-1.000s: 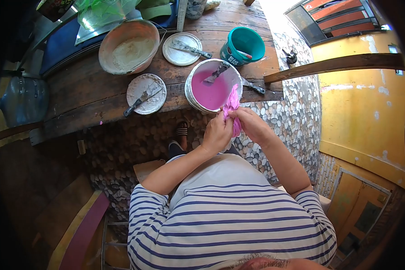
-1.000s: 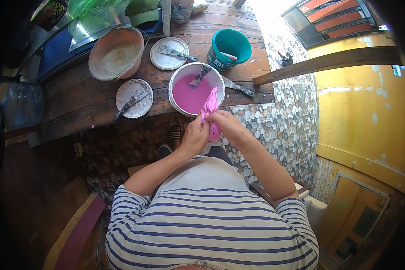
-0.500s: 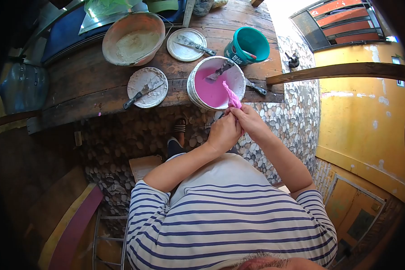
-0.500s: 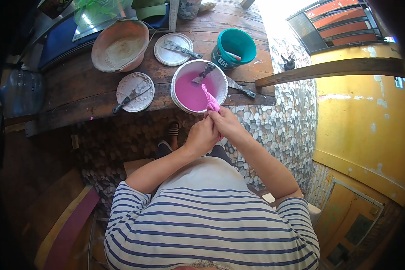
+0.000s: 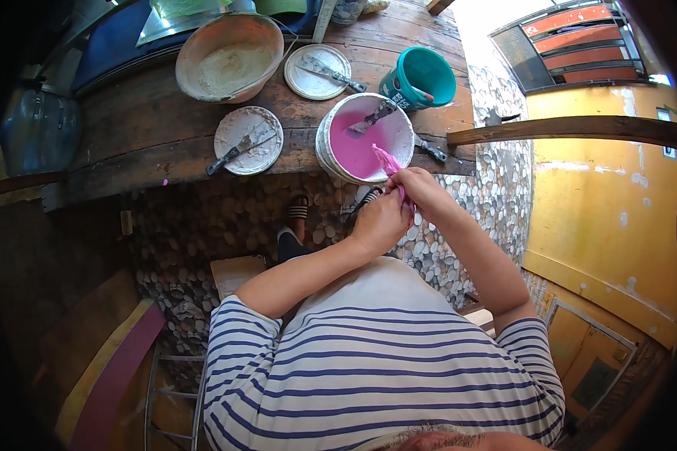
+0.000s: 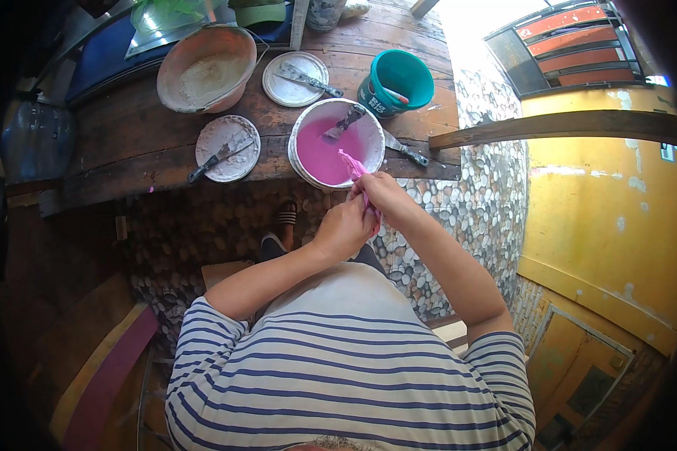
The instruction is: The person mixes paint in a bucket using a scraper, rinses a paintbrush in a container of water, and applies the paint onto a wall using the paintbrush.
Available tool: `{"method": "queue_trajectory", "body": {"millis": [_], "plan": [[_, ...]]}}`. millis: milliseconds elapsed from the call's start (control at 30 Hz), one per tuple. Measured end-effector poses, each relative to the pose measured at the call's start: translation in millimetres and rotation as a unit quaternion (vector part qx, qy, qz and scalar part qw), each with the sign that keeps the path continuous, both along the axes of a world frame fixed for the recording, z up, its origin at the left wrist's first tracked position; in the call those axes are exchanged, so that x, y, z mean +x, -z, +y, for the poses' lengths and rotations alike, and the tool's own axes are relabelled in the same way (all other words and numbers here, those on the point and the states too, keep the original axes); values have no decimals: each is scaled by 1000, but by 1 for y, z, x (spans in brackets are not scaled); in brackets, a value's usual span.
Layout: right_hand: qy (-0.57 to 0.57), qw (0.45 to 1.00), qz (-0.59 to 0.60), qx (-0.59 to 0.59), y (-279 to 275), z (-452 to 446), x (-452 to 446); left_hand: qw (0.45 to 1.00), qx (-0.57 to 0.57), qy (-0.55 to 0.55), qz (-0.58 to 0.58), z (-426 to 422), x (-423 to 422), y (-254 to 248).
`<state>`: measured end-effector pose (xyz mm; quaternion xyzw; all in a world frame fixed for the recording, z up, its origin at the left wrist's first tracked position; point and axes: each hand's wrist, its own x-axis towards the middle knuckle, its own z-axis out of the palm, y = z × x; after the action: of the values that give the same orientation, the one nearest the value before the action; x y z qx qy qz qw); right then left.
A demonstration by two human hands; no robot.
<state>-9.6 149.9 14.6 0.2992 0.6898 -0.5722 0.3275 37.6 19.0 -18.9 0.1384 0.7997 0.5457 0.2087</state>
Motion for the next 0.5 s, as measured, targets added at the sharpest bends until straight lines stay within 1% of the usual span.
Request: {"method": "queue_trajectory", "body": {"millis": [67,167,233,333,433,500], "plan": [[12,1000,-5,3,7,2,-1,1000,1,-1,6,2,1,2],[-22,1000,12,16,17,9,-4,1000,12,-18,11,4,1,1],[-80,996,31,29,20,12,-7,999,4,-6,-33,3,-2,-4],[-85,995,36,42,21,11,-7,1000,28,7,-9,4,-3,-4],[-117,992,23,34,18,14,-11,999,43,-14,-10,7,-2,-4],[-108,993,29,43,17,12,-14,999,37,-21,-30,11,-3,-5]]}}
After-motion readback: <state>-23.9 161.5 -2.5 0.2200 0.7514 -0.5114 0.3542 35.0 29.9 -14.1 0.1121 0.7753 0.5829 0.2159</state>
